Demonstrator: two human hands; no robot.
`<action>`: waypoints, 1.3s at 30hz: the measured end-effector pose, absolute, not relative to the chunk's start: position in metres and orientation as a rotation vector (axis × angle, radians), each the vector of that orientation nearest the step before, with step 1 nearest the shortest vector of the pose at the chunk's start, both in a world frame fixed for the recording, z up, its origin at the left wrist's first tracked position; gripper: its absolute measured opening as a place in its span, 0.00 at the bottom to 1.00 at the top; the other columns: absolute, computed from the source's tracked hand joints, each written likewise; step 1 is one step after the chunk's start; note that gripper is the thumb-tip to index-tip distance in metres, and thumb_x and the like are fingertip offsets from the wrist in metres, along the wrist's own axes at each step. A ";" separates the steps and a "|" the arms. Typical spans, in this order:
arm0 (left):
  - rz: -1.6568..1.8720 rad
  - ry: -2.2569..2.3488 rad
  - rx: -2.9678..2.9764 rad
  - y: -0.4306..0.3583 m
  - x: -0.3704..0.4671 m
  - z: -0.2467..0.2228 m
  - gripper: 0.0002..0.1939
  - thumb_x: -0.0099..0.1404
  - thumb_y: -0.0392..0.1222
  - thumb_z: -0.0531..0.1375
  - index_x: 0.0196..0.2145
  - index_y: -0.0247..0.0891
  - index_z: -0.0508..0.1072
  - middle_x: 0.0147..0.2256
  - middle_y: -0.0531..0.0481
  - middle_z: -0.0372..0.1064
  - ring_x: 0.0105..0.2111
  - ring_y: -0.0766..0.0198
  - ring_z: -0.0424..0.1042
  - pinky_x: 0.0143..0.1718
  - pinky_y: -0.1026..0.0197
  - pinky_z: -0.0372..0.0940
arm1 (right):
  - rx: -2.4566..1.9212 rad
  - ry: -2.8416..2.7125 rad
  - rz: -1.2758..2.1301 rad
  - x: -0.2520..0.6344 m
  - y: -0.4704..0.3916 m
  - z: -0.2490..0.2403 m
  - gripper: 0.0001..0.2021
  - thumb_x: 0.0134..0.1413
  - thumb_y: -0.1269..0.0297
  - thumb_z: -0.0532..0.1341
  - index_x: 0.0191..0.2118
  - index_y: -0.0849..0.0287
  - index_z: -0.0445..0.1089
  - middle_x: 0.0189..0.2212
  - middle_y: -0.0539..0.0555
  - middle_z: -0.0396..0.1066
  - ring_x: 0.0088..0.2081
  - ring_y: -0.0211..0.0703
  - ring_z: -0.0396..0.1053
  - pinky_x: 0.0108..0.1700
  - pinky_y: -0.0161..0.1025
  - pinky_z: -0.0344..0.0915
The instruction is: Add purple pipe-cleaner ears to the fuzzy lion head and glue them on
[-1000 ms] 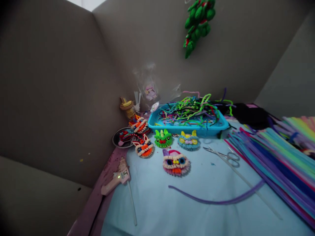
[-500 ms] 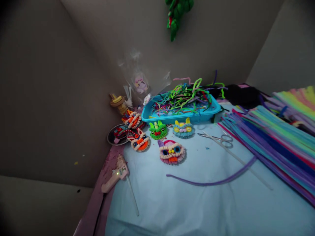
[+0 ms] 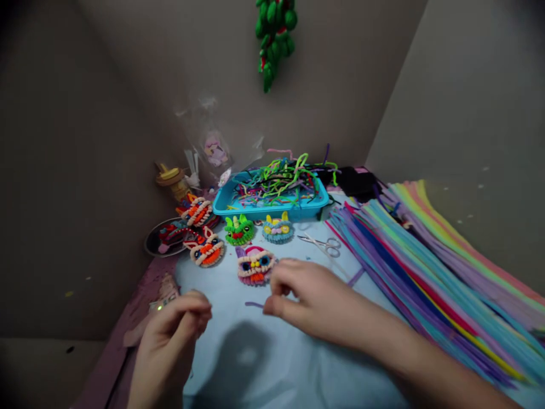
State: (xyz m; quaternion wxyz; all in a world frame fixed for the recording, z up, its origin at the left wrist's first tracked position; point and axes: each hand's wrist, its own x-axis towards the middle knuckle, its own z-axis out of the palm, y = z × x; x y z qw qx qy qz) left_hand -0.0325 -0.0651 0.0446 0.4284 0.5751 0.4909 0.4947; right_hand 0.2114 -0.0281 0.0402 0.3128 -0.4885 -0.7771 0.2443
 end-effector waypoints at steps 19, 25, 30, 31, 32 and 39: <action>0.568 1.108 2.178 0.020 0.002 0.060 0.08 0.62 0.38 0.56 0.31 0.41 0.76 0.30 0.50 0.74 0.29 0.62 0.69 0.30 0.65 0.59 | -1.348 -2.779 0.595 0.190 -0.018 0.020 0.05 0.51 0.70 0.58 0.32 0.60 0.72 0.33 0.56 0.75 0.36 0.47 0.71 0.35 0.36 0.60; 0.948 1.226 1.852 0.034 0.006 0.047 0.12 0.65 0.43 0.52 0.35 0.37 0.74 0.33 0.48 0.73 0.33 0.62 0.70 0.33 0.64 0.62 | -1.467 -2.121 0.541 0.195 -0.013 0.015 0.06 0.57 0.71 0.54 0.30 0.57 0.64 0.27 0.51 0.70 0.31 0.41 0.67 0.32 0.34 0.58; 1.051 1.081 1.333 0.032 0.009 0.025 0.17 0.63 0.50 0.56 0.43 0.36 0.72 0.31 0.50 0.72 0.26 0.66 0.68 0.26 0.65 0.63 | -1.363 -1.936 0.394 0.197 -0.010 0.005 0.07 0.59 0.69 0.52 0.30 0.57 0.62 0.26 0.51 0.68 0.31 0.43 0.67 0.34 0.36 0.58; 1.048 1.044 1.295 0.031 0.010 0.023 0.17 0.61 0.50 0.59 0.42 0.36 0.72 0.32 0.49 0.73 0.28 0.65 0.70 0.28 0.65 0.64 | -1.354 -1.934 0.379 0.197 -0.010 0.003 0.06 0.59 0.69 0.53 0.31 0.57 0.62 0.26 0.51 0.68 0.31 0.43 0.67 0.34 0.36 0.59; 1.042 1.020 1.274 0.030 0.011 0.021 0.16 0.60 0.50 0.61 0.41 0.36 0.73 0.32 0.49 0.73 0.30 0.64 0.71 0.31 0.64 0.65 | -1.347 -1.938 0.370 0.197 -0.009 0.001 0.06 0.59 0.70 0.53 0.31 0.57 0.63 0.26 0.51 0.68 0.31 0.43 0.67 0.34 0.36 0.59; 1.167 1.035 1.352 0.031 0.008 0.016 0.11 0.55 0.47 0.66 0.28 0.36 0.76 0.28 0.50 0.73 0.28 0.64 0.70 0.29 0.64 0.65 | -1.239 -2.026 0.350 0.196 -0.004 -0.010 0.06 0.58 0.71 0.55 0.39 0.57 0.67 0.34 0.54 0.74 0.37 0.46 0.71 0.38 0.39 0.65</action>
